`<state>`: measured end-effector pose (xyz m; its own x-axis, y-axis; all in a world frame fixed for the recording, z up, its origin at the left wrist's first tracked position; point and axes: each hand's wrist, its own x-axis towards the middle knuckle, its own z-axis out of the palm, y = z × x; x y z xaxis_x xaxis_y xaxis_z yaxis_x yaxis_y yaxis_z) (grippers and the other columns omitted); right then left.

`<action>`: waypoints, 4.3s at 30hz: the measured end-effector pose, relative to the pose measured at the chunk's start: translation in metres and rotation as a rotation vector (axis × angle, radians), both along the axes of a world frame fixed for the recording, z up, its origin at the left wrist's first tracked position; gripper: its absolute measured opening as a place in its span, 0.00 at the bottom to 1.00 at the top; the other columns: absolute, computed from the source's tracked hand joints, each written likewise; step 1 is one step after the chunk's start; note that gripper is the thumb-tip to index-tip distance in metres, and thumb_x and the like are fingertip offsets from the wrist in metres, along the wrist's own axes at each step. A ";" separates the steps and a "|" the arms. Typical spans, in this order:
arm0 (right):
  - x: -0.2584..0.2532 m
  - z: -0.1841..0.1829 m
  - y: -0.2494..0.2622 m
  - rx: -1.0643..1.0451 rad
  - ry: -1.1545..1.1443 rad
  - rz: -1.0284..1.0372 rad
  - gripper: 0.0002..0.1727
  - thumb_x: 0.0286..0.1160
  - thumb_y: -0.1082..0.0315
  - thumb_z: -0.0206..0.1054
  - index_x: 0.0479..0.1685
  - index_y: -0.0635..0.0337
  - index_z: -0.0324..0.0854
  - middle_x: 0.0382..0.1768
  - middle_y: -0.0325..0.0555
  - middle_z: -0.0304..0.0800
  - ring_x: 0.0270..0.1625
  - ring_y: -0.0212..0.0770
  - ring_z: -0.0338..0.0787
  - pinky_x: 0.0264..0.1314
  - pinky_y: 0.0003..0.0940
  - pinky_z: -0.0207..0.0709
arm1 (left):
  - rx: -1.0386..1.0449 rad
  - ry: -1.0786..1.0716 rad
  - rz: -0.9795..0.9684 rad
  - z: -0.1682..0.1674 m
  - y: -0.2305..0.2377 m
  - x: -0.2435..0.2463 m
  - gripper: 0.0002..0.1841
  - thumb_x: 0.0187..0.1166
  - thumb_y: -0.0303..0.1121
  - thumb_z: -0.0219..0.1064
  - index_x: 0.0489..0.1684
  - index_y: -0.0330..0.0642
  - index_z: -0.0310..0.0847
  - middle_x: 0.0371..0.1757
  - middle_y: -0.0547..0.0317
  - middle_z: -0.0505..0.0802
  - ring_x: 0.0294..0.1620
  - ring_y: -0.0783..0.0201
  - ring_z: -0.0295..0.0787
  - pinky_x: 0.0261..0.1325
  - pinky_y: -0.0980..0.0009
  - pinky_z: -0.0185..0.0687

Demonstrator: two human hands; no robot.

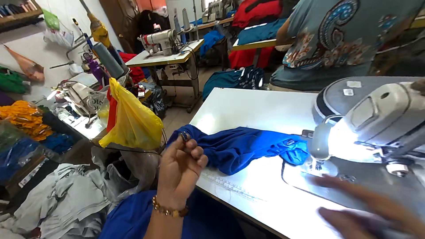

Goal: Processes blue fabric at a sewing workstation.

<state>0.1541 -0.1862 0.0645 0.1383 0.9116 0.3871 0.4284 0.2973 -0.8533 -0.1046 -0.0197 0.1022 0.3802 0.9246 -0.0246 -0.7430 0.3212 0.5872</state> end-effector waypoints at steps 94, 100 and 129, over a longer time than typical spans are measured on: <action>-0.115 0.013 0.104 -0.376 -0.651 0.258 0.16 0.82 0.61 0.68 0.63 0.55 0.88 0.45 0.44 0.89 0.43 0.41 0.90 0.46 0.38 0.85 | 0.185 0.246 0.352 0.024 0.005 -0.073 0.23 0.93 0.42 0.37 0.38 0.50 0.81 0.26 0.68 0.82 0.25 0.71 0.82 0.32 0.77 0.82; -0.125 0.015 0.110 -0.478 -0.704 0.315 0.17 0.84 0.60 0.67 0.65 0.56 0.87 0.49 0.46 0.89 0.48 0.43 0.91 0.51 0.40 0.85 | 0.188 0.258 0.348 0.027 0.004 -0.071 0.23 0.94 0.43 0.37 0.39 0.50 0.81 0.26 0.68 0.82 0.25 0.72 0.82 0.33 0.78 0.82; 0.064 -0.078 -0.038 -0.254 -0.750 -0.493 0.23 0.74 0.60 0.61 0.61 0.62 0.90 0.46 0.60 0.87 0.44 0.63 0.89 0.40 0.63 0.82 | 1.074 1.481 -0.316 -0.068 -0.011 0.083 0.08 0.82 0.31 0.67 0.47 0.38 0.90 0.39 0.55 0.92 0.36 0.64 0.88 0.43 0.66 0.85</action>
<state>0.2179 -0.2240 -0.0139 0.3268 0.8860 0.3289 0.9221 -0.2225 -0.3167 -0.0213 -0.0311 0.0344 0.7385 0.6740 0.0195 0.5080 -0.5752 0.6412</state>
